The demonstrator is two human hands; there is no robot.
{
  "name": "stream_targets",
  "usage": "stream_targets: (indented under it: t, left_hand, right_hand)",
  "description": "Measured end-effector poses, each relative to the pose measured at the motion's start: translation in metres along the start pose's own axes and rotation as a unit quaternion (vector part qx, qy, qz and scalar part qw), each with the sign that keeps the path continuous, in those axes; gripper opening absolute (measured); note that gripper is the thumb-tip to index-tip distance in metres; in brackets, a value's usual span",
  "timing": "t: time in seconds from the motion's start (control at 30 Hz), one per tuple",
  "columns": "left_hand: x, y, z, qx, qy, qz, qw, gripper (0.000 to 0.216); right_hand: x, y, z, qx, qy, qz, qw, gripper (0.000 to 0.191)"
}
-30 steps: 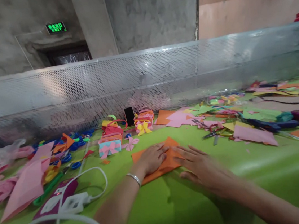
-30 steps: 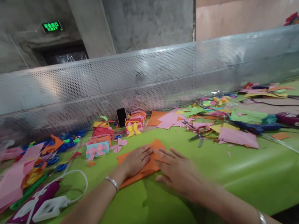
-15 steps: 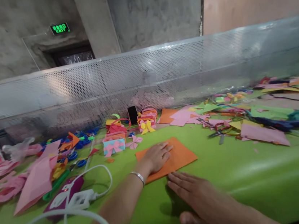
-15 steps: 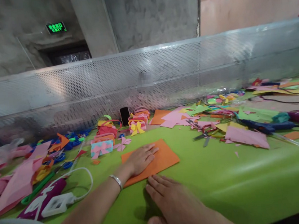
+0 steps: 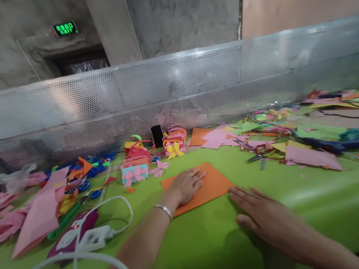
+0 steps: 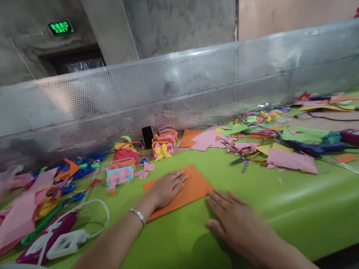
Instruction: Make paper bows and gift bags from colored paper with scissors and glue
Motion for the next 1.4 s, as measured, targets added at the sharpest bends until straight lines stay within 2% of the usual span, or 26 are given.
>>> stream_targets:
  t: [0.07, 0.13, 0.2, 0.3, 0.37, 0.4, 0.47, 0.57, 0.63, 0.83, 1.03, 1.2, 1.3, 1.4]
  left_hand:
    - [0.0, 0.0, 0.001, 0.009, 0.0, -0.001, 1.0, 0.048]
    - [0.0, 0.0, 0.002, 0.016, -0.002, -0.005, 1.0, 0.047]
    - [0.0, -0.001, 0.003, 0.021, -0.002, -0.014, 1.0, 0.048]
    - [-0.001, -0.002, 0.006, 0.018, 0.011, -0.031, 0.999, 0.048]
    - [-0.001, -0.003, 0.008, 0.014, 0.02, -0.034, 0.999, 0.044]
    - [-0.001, -0.004, 0.009, 0.012, 0.022, -0.033, 0.999, 0.042]
    - [0.0, -0.003, 0.009, 0.011, 0.025, -0.035, 0.999, 0.038]
    - [0.002, 0.002, 0.01, 0.017, 0.036, -0.058, 0.998, 0.035]
    - [0.004, 0.007, 0.011, 0.023, 0.046, -0.073, 0.996, 0.031]
    - [0.004, 0.01, 0.009, 0.034, 0.053, -0.082, 0.995, 0.022]
    - [0.003, 0.009, 0.013, 0.046, 0.056, -0.08, 0.994, 0.022]
    - [-0.008, 0.02, 0.02, 0.04, 0.103, -0.042, 0.993, 0.02]
    - [-0.006, 0.03, 0.006, 0.026, 0.133, -0.017, 0.991, 0.03]
    - [0.014, 0.031, -0.025, 0.011, 0.153, -0.027, 0.988, 0.062]
  right_hand:
    - [0.007, 0.01, -0.021, 0.042, -0.045, -0.005, 0.998, 0.044]
    - [-0.001, 0.028, -0.03, 0.072, -0.076, -0.005, 0.994, 0.034]
    - [-0.025, 0.051, -0.024, 0.06, -0.07, -0.03, 0.995, 0.031]
    - [-0.077, 0.073, 0.001, -0.043, -0.008, -0.083, 0.996, 0.044]
    - [-0.111, 0.067, 0.015, -0.094, 0.041, -0.084, 0.991, 0.056]
    - [-0.124, 0.059, 0.016, -0.099, 0.031, -0.082, 0.991, 0.059]
    - [-0.139, 0.037, 0.011, -0.098, 0.006, -0.078, 0.992, 0.055]
    - [-0.141, 0.003, -0.002, -0.086, -0.005, -0.05, 0.995, 0.044]
    - [-0.135, -0.009, -0.008, -0.072, 0.011, -0.032, 0.997, 0.039]
    - [-0.133, -0.004, -0.009, -0.02, 0.013, -0.048, 0.999, 0.034]
    - [-0.142, -0.013, -0.012, -0.038, 0.003, -0.046, 0.998, 0.037]
    - [-0.138, -0.022, -0.01, -0.043, 0.04, -0.041, 0.997, 0.039]
    - [-0.136, -0.026, -0.011, -0.037, 0.043, -0.03, 0.998, 0.042]
    - [-0.137, -0.033, -0.014, -0.034, 0.043, -0.005, 0.998, 0.048]
Point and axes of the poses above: each hand's wrist, its own x-axis away from the middle knuckle, its own y-axis out of the back of the hand, z = x × y, the point moved 7 cm from there along -x, towards the middle knuckle, and after that the axes turned 7 degrees about y, right-handed, at the moved point
